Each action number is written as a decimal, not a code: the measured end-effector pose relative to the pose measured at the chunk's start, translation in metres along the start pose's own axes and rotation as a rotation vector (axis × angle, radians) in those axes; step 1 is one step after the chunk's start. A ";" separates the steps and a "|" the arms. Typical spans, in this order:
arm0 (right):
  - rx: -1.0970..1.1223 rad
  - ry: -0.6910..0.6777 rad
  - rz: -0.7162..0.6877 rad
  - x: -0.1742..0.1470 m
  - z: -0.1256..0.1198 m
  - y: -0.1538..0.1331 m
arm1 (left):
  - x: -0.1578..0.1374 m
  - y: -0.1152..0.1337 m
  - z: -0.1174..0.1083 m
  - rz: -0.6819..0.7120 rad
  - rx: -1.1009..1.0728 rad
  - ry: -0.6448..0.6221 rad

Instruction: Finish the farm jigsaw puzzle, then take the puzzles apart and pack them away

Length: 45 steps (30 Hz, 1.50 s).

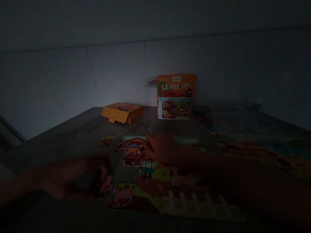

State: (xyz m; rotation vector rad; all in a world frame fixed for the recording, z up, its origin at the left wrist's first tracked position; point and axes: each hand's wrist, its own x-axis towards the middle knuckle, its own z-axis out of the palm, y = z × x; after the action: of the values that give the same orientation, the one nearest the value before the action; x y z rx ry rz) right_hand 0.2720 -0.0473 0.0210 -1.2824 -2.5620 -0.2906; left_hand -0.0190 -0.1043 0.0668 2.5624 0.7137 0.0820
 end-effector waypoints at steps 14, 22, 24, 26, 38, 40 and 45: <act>0.014 -0.010 -0.001 0.000 -0.003 -0.002 | 0.003 0.009 0.009 0.125 0.075 0.130; 0.015 0.001 -0.002 0.000 0.000 0.001 | 0.008 0.022 0.013 0.131 0.017 -0.054; 0.015 0.000 -0.001 0.001 0.000 0.001 | 0.009 0.022 0.015 0.121 -0.020 -0.064; 0.017 -0.008 0.001 0.001 -0.001 0.000 | 0.009 0.020 0.013 0.129 -0.022 -0.079; -0.002 -0.010 0.002 0.001 -0.004 -0.002 | 0.003 -0.080 -0.016 -0.255 0.377 0.380; 0.006 -0.008 0.002 0.001 -0.003 -0.001 | 0.009 -0.088 -0.012 -0.227 0.397 0.330; 0.004 -0.029 0.003 0.000 -0.004 -0.001 | 0.019 -0.077 -0.012 -0.221 0.365 0.292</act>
State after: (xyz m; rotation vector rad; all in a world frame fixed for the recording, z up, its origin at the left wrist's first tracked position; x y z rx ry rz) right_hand 0.2715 -0.0492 0.0248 -1.2989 -2.5832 -0.2678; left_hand -0.0412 -0.0320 0.0403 2.8241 1.2167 0.2808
